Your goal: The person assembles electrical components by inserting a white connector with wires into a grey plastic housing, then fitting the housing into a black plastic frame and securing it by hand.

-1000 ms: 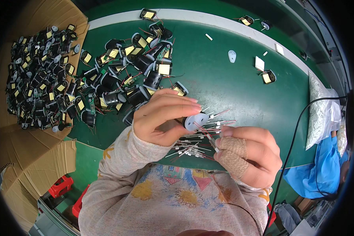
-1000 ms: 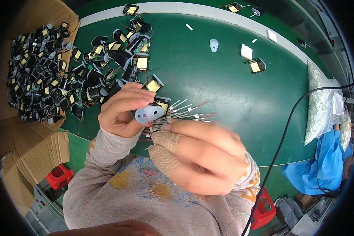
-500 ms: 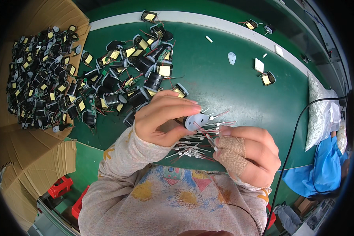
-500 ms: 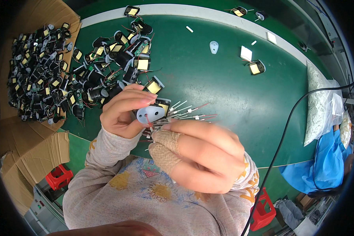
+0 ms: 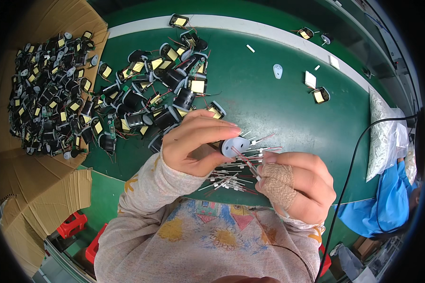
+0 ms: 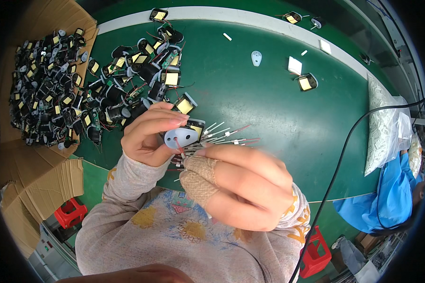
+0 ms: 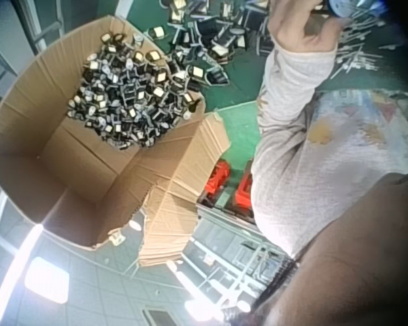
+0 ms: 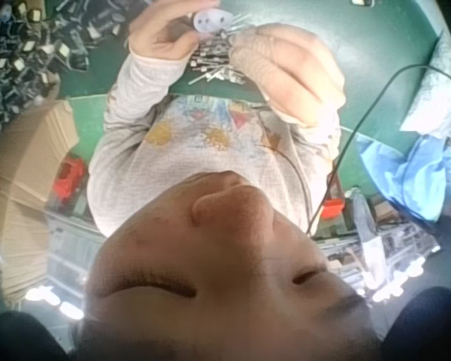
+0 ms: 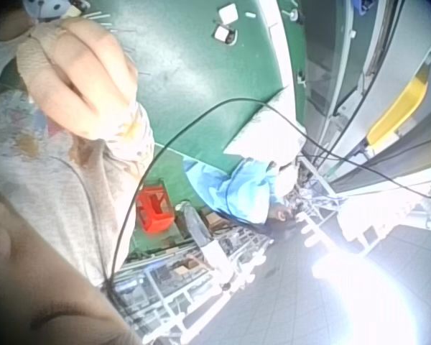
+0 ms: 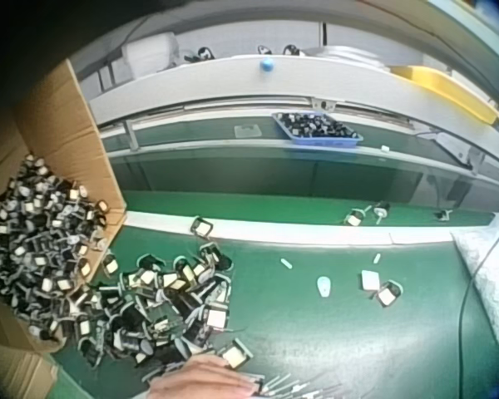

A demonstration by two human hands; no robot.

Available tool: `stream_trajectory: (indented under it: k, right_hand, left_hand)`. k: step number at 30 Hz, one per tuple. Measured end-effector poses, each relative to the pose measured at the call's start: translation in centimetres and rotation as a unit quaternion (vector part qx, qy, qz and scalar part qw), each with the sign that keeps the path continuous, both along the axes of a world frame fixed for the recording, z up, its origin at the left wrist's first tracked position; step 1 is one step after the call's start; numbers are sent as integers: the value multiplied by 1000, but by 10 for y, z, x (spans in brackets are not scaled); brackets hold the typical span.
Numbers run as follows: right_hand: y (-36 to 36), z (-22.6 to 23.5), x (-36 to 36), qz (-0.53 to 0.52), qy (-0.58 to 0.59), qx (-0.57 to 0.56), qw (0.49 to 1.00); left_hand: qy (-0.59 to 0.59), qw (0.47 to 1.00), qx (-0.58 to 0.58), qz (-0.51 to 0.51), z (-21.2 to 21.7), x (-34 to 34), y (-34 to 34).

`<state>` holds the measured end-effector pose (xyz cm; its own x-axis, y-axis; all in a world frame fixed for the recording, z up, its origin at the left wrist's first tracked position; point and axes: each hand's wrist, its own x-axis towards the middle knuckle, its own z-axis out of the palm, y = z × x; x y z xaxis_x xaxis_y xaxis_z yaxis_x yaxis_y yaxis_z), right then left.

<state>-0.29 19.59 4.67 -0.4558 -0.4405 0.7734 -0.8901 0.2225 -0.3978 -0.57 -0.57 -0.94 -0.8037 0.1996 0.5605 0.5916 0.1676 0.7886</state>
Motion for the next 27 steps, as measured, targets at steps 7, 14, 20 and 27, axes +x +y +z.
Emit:
stream_trajectory:
  k: [7,14,20,27]
  right_hand:
    - [1,0,-1,2,-14,-5,1000]
    - [3,1,-1,6,-37,-8,999]
    - [3,2,0,3,-41,-8,999]
    - [2,3,-1,-1,-32,1,999]
  left_hand:
    - [-1,1000,-4,3,1,0,-1]
    - [0,1000,-1,1,1,0,-1]
    - [1,1000,-4,3,1,0,-1]
    - [2,1000,-14,12,0,1,-2]
